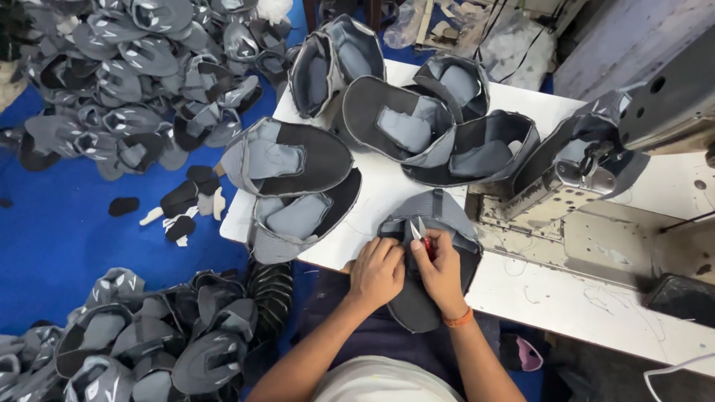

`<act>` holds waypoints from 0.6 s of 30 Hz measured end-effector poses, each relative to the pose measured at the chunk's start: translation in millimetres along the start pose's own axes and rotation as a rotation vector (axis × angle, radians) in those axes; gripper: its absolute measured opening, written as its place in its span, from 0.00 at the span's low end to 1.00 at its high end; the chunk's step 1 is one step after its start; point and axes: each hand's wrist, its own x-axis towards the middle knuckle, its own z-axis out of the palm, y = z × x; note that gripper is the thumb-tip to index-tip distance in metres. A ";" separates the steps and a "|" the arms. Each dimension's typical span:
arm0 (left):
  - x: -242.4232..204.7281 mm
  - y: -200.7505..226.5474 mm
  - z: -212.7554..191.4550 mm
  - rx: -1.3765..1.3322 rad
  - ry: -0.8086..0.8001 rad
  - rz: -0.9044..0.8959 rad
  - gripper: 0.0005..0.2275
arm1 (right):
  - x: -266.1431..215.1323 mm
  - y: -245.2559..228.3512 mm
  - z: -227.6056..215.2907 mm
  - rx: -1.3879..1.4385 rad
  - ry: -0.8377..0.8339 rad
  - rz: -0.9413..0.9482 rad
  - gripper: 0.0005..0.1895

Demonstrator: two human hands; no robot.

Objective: The person uses a pair of scissors to trim excess fabric and threads from the edges of grey and black shoe uppers. They handle the shoes one at a time, cutting along the seams and then placing the trimmed items on a white table.

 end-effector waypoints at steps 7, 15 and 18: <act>-1.9 -0.6 1.6 -0.004 0.001 -0.001 0.06 | -0.1 2.1 0.3 0.029 -0.022 0.053 0.12; 0.7 0.8 0.5 0.007 0.003 0.003 0.05 | 2.0 -0.4 -0.4 0.097 -0.044 0.026 0.13; 0.6 0.8 0.4 0.001 -0.005 0.008 0.05 | 2.0 -1.3 -0.4 0.082 -0.030 0.034 0.13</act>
